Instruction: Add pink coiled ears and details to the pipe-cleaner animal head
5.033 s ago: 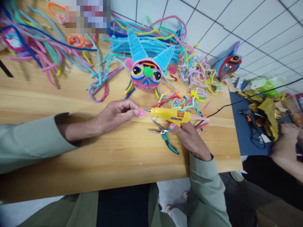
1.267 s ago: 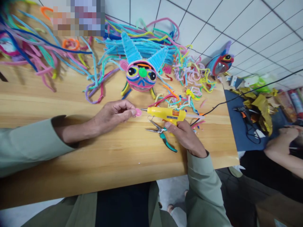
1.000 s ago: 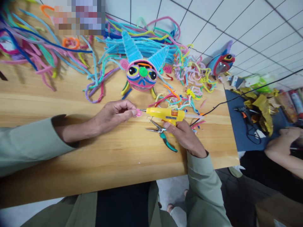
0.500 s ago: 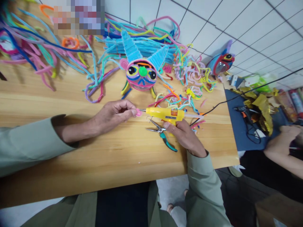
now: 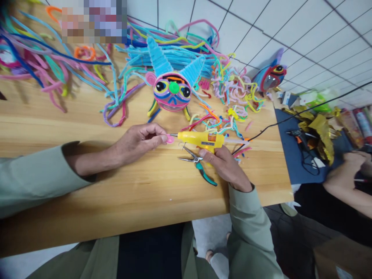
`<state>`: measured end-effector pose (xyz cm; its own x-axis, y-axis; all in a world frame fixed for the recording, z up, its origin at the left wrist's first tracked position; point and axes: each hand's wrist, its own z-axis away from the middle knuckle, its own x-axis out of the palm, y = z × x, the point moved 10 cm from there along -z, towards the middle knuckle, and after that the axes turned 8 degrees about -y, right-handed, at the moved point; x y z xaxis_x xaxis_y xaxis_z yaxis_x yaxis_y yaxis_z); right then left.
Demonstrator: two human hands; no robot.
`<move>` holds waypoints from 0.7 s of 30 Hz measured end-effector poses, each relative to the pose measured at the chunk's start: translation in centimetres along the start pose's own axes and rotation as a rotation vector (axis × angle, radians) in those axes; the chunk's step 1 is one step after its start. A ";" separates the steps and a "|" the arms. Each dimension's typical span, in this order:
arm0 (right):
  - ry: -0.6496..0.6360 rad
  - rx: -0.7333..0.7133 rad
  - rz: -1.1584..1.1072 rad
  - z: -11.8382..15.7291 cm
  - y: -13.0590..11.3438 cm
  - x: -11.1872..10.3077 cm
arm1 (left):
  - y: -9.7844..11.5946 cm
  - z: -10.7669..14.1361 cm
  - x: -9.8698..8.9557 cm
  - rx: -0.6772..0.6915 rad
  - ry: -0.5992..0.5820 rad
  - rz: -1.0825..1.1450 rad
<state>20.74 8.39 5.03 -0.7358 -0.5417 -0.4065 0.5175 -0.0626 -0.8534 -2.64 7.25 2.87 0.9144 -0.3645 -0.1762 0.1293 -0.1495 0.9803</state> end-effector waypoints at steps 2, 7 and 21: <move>0.000 0.007 0.000 0.0 0.1 0.0 | 0.0 0.0 0.0 -0.002 0.006 0.005; -0.001 -0.002 -0.026 0.0 -0.2 0.1 | 0.1 0.0 0.0 -0.017 0.003 0.035; 0.228 -0.159 -0.165 3.7 0.2 -6.6 | -1.1 -0.1 -1.5 -0.158 0.122 0.262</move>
<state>27.28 8.81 8.77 -0.8924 -0.3320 -0.3057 0.3216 0.0072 -0.9468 -4.13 8.10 2.10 0.9624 -0.2574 0.0865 -0.0674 0.0824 0.9943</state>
